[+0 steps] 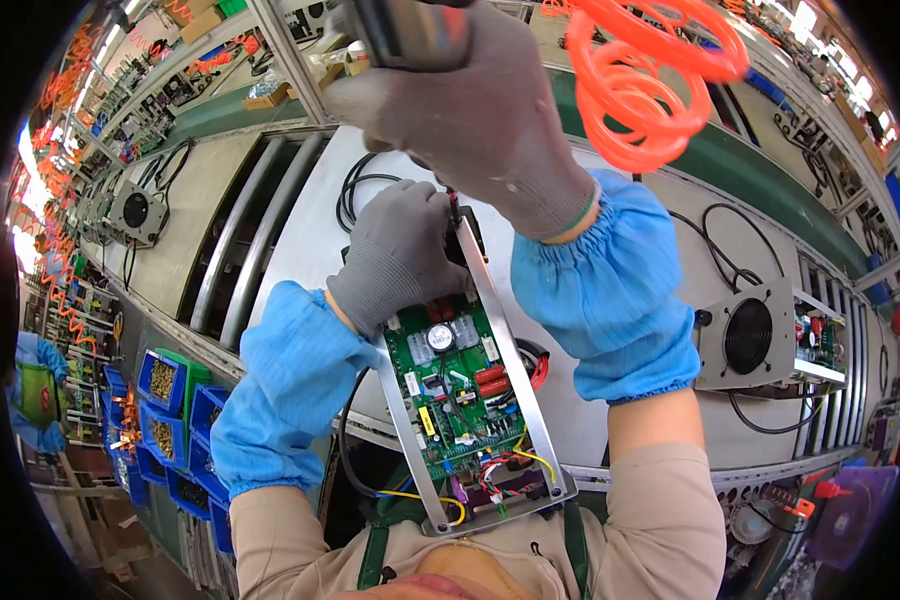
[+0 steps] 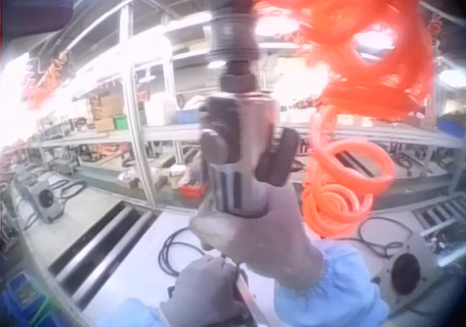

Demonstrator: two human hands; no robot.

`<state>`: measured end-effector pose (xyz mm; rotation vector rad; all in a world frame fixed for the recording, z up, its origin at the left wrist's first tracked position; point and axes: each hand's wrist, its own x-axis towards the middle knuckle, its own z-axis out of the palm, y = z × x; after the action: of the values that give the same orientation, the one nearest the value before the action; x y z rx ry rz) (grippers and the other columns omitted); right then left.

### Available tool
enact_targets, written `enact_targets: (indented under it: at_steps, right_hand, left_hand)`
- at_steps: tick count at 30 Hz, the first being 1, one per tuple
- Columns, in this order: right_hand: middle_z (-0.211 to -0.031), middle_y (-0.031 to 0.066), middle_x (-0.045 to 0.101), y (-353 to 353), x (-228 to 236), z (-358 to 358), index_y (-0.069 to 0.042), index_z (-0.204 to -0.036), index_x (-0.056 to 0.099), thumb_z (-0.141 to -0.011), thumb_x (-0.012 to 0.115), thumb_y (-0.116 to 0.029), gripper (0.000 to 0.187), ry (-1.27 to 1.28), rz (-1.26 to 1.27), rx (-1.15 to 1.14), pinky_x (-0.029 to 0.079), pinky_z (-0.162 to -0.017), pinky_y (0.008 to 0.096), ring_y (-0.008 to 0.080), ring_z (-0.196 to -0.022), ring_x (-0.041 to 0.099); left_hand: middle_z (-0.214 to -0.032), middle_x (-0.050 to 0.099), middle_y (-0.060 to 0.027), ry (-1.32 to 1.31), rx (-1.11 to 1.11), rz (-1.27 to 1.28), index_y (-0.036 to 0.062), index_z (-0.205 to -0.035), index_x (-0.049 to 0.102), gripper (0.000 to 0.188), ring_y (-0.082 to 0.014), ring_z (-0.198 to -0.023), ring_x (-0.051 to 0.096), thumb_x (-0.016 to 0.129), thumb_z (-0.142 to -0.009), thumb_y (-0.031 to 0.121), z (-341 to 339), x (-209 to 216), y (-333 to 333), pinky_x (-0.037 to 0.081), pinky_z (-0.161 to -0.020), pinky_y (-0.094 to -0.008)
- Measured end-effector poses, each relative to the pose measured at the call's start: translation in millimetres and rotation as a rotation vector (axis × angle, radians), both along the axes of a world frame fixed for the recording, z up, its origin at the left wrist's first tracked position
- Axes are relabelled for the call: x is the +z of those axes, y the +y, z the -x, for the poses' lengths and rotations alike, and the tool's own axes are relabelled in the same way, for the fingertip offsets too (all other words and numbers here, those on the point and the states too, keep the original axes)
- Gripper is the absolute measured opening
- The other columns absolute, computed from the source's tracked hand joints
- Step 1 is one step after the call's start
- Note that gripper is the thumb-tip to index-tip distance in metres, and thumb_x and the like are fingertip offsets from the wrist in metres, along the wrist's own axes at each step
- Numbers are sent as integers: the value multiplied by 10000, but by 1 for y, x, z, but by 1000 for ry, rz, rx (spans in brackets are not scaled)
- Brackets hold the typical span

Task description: Assembling components and using an electric screwdriver to secure parts inside an electronic housing unit.

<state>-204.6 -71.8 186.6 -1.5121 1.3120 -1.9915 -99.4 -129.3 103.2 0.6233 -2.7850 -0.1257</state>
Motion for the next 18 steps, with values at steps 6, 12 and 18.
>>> enact_targets:
  at_steps: [6, 12, 18]
  right_hand:
    - [-902, 18, 577, 2, 12, -16, -32, -974, 599, -711, 718, -66, 291, 155, 38, 43, 457, -663, 265, 100, -784, 574]
    - [-681, 68, 624, 4, 5, -8, 3, -809, 634, -766, 677, -82, 104, 17, -126, -92, 494, -506, 263, 131, -540, 602]
    - [-699, 82, 621, 5, -11, 12, 23, -833, 640, -799, 637, -130, 157, -130, 118, 23, 514, -540, 286, 155, -579, 619]
  left_hand:
    - [-840, 610, -109, 93, -33, -41, 29, -834, 635, 437, -281, -820, 615, 824, -522, 268, 0, -10, -5, 510, -732, -387]
    - [-829, 597, -100, 19, 5, -23, 45, -825, 642, 425, -270, -827, 605, 817, -536, 302, 1, 0, 2, 507, -746, -376]
    - [-798, 580, -100, 3, 3, -13, 44, -790, 640, 408, -261, -826, 591, 795, -559, 342, 1, 1, 2, 501, -752, -370]
